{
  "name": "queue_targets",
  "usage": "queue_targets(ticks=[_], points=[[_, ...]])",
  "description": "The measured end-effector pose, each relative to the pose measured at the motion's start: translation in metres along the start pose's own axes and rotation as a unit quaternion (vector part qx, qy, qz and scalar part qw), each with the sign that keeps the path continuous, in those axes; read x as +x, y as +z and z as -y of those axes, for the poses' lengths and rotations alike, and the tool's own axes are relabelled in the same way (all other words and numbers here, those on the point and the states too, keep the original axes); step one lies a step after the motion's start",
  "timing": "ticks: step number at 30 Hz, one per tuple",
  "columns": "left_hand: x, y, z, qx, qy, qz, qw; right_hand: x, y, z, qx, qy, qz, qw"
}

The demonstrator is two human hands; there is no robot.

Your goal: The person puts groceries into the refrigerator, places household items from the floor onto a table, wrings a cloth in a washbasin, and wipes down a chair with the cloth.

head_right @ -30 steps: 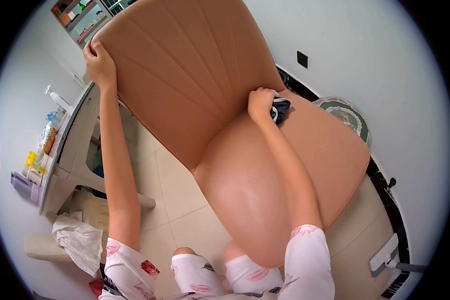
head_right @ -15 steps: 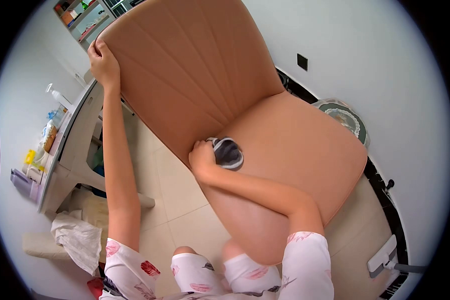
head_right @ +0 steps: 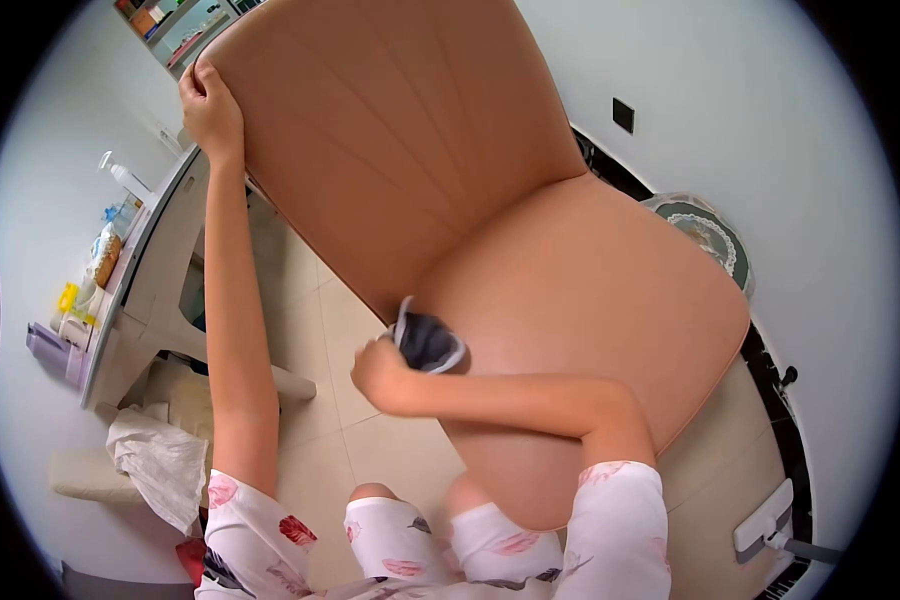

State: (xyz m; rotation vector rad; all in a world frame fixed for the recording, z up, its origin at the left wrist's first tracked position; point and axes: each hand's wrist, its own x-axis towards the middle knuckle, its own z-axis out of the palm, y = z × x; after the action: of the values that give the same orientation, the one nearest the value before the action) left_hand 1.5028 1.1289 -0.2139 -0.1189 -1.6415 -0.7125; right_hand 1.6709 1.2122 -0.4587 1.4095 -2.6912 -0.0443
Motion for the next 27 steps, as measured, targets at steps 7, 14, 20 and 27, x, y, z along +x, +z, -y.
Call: queue_targets(ticks=[7,14,20,27], points=[[-0.004,0.000,0.002,-0.033,0.033,-0.015,0.999,-0.017,-0.090,-0.096,0.358,0.141,-0.345,0.856],[-0.006,0.003,0.003,-0.054,0.023,-0.025,0.998,0.041,-0.202,-0.159,0.190,-0.010,-0.745,0.640],[-0.010,0.010,0.025,-0.020,0.154,-0.060,0.986,0.125,-0.236,-0.148,-0.007,0.037,-0.713,0.700],[-0.011,-0.005,-0.001,-0.020,-0.008,0.038,0.999,0.130,-0.237,-0.170,-0.050,-0.004,-0.716,0.696]])
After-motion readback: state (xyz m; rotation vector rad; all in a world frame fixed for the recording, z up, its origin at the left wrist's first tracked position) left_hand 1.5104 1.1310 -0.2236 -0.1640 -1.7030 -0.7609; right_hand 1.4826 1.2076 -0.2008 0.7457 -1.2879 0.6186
